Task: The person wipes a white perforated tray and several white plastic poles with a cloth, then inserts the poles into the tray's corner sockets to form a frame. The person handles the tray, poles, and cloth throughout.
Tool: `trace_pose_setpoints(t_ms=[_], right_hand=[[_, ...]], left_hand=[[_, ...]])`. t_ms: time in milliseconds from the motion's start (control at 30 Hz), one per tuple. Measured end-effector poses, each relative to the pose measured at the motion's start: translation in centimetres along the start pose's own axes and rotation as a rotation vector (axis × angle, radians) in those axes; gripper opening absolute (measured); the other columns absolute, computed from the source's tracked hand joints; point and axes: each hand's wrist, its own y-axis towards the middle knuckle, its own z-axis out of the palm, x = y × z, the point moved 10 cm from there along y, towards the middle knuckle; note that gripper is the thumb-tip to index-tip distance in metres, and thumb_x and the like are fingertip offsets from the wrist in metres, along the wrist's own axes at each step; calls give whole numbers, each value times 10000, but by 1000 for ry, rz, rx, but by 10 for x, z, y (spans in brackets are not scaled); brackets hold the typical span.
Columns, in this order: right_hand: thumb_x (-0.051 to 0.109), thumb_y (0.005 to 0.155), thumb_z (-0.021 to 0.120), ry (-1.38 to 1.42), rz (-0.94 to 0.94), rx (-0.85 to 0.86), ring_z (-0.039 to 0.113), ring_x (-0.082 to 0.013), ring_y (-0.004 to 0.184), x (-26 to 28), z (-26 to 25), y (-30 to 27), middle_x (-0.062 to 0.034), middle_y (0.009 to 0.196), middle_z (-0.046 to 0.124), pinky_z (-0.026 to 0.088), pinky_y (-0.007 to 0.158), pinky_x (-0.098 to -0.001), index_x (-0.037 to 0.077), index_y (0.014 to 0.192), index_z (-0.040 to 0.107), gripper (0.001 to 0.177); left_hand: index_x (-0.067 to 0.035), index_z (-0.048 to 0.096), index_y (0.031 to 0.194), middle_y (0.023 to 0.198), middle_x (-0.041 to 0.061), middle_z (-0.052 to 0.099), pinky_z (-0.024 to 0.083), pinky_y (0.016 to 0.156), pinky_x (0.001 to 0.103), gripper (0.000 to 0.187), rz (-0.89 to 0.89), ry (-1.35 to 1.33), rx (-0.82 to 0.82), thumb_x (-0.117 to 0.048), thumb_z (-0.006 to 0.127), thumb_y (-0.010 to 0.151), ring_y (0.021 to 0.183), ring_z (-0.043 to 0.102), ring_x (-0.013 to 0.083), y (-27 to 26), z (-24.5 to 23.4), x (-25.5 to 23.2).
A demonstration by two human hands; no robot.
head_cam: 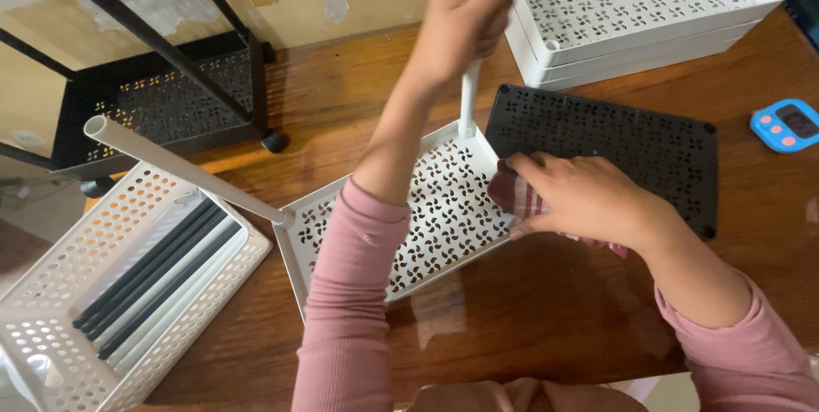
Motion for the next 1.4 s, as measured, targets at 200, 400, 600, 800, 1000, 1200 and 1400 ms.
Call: trace_pose_setpoints(t_ms=[200, 400, 600, 800, 1000, 1200, 1400], right_hand=[[579, 671, 772, -35, -86, -70, 714, -357, 762, 4, 2, 3, -176, 1032, 672, 599, 685, -466, 81, 1343, 447, 897], [546, 729, 732, 10, 75, 101, 733, -278, 588, -1, 3, -2, -136, 981, 686, 620, 649, -409, 114, 1380, 414, 844], [538, 729, 755, 33, 60, 72, 720, -266, 537, 9, -11, -7, -133, 938, 697, 610, 609, -401, 145, 1392, 413, 844], [547, 738, 758, 50, 95, 97, 726, -250, 541, 0, 0, -8, -128, 965, 690, 627, 577, -387, 156, 1405, 402, 851], [585, 704, 769, -2, -75, -79, 716, -271, 602, 9, -8, -6, -165, 929, 693, 602, 578, -401, 115, 1286, 462, 809], [552, 681, 800, 71, -74, -79, 718, -265, 616, 25, -26, -13, -133, 960, 704, 581, 514, -392, 137, 1276, 485, 791], [537, 764, 771, 126, 263, 201, 771, -270, 781, 8, -6, -24, -134, 1077, 707, 638, 706, -426, 234, 1419, 476, 779]], left_hand=[[-45, 533, 866, 587, 0, 375, 228, 446, 290, 239, 93, -93, 75, -122, 555, 1090, 477, 298, 93, -13, -2, -13], [-51, 540, 883, 591, -14, 387, 222, 439, 280, 203, 70, -131, 110, -131, 567, 1067, 475, 293, 77, -10, 5, -10], [-30, 568, 858, 612, -52, 452, 282, 457, 261, 251, 211, 193, -175, -162, 592, 1070, 508, 366, 54, -9, -2, 1], [-34, 603, 942, 621, -69, 457, 285, 460, 240, 198, 239, 177, -171, -195, 567, 1053, 512, 373, 30, -11, -7, 7], [-33, 633, 1121, 650, -58, 482, 371, 486, 251, 260, 37, 339, -136, -249, 541, 1010, 554, 428, 64, -38, -12, 32], [99, 374, 1340, 1212, 317, 529, 530, 886, 436, 718, 37, 1296, 55, -357, 752, 933, 1073, 609, 430, -65, -7, -8], [-9, 358, 1438, 1430, 220, 442, 502, 951, 445, 712, -86, 1264, -72, -313, 712, 901, 1133, 608, 374, -140, 4, -80]])
